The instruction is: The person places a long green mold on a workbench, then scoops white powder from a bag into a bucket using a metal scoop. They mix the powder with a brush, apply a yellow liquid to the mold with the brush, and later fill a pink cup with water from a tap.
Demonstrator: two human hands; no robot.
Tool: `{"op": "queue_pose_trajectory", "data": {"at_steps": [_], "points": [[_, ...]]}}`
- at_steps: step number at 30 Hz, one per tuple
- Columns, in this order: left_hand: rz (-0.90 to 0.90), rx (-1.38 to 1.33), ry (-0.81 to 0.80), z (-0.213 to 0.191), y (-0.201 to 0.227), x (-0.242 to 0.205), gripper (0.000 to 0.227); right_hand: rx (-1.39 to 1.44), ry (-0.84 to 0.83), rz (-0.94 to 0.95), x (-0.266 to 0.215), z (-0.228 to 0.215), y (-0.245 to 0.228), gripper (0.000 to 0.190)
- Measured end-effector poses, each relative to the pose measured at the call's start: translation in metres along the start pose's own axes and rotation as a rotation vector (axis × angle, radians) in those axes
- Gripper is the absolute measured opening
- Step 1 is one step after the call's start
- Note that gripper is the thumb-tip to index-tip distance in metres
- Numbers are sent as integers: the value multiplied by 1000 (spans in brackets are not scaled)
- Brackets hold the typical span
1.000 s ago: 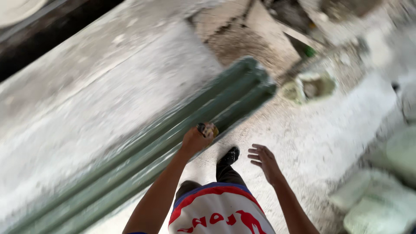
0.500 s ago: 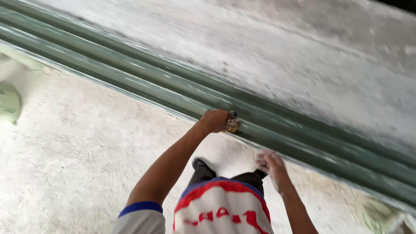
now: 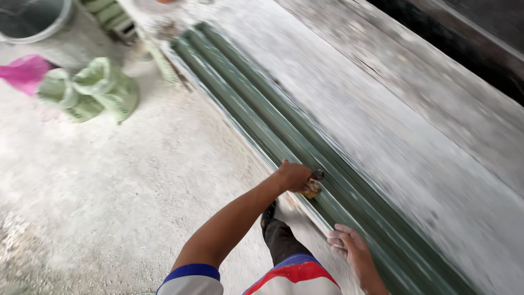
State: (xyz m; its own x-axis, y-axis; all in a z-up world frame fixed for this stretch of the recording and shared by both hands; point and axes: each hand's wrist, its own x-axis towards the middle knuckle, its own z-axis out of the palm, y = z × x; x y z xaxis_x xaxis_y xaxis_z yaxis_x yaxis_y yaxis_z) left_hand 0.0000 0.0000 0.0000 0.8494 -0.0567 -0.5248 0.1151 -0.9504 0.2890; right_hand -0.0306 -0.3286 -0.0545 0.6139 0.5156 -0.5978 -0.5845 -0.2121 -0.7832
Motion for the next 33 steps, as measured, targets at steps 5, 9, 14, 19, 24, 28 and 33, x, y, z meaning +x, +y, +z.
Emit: {"op": "queue_pose_trajectory", "data": {"at_steps": [5, 9, 14, 19, 24, 28, 33], "points": [[-30, -14, 34, -50, -119, -2, 47, 19, -53, 90, 120, 96, -55, 45], [-58, -36, 35, -86, -213, -1, 43, -90, -168, 60, 186, 157, -116, 45], [-89, -38, -2, -136, -330, 6, 37, -148, -95, 61, 243, 219, -186, 45], [-56, -21, -2, -187, -454, 3, 38, -38, 20, -34, 275, 283, -201, 45], [17, 88, -17, -255, -570, 0, 26, 29, 188, 13, 308, 379, -202, 42], [33, 156, -92, -302, -633, -8, 19, 143, 306, 62, 302, 451, -214, 42], [172, 368, -70, -329, -671, 6, 16, 73, 355, 48, 301, 505, -225, 41]]}}
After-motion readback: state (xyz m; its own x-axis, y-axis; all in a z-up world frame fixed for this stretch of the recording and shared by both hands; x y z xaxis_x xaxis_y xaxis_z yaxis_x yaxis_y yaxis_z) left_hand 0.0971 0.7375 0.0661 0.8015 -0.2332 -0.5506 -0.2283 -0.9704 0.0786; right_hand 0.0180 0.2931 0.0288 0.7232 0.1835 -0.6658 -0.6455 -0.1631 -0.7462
